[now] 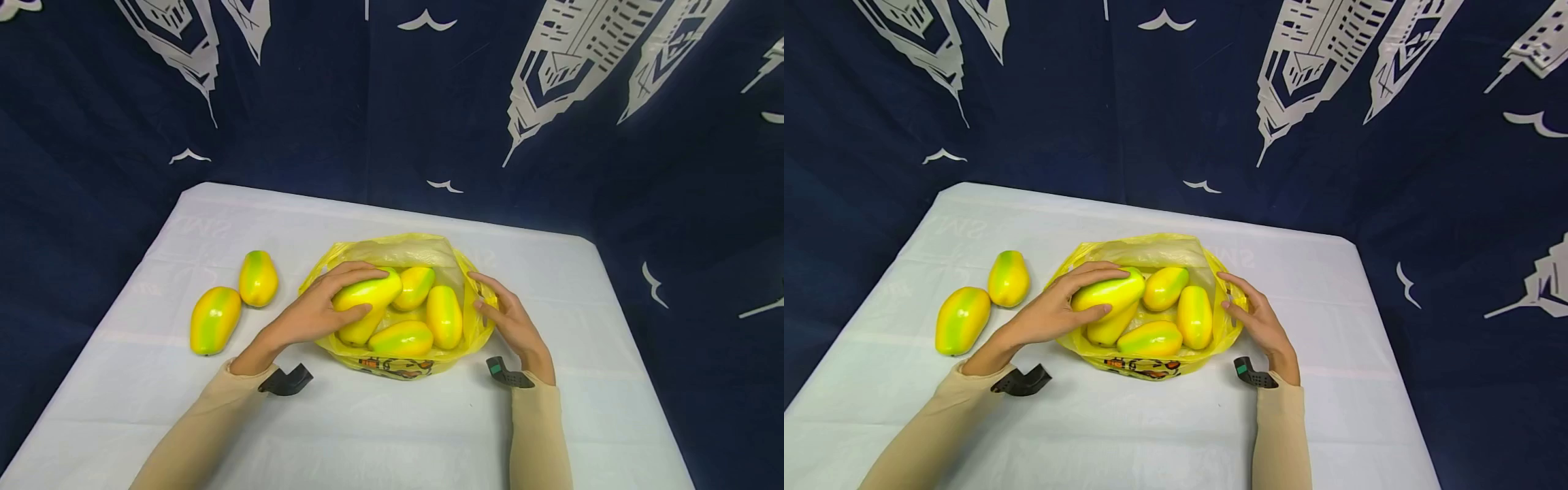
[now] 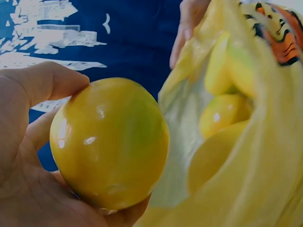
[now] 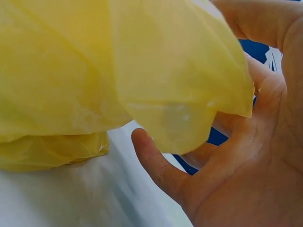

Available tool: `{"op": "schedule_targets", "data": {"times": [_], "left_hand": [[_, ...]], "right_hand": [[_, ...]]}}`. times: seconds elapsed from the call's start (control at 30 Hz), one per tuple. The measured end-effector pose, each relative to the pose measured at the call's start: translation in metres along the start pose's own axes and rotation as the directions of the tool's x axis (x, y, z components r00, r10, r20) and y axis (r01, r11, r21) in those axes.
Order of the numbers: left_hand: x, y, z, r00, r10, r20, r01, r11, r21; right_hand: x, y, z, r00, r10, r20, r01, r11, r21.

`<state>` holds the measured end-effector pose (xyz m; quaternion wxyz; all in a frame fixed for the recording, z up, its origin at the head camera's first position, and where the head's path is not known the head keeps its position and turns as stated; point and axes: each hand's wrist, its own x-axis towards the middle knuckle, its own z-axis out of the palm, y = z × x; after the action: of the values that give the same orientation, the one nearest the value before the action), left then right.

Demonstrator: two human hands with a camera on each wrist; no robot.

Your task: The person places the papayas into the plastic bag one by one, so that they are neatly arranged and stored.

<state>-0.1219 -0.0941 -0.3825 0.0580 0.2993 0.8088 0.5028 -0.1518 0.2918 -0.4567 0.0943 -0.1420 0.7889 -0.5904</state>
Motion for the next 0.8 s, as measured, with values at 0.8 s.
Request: {"op": "schedule_targets", "data": {"times": [0.8], "left_hand": [[0.029, -0.009, 0.061, 0.995, -0.101, 0.025, 0.098, 0.989, 0.111]], "right_hand": [[0.0, 0.0, 0.0, 1.0, -0.013, 0.015, 0.013, 1.0, 0.017]]}}
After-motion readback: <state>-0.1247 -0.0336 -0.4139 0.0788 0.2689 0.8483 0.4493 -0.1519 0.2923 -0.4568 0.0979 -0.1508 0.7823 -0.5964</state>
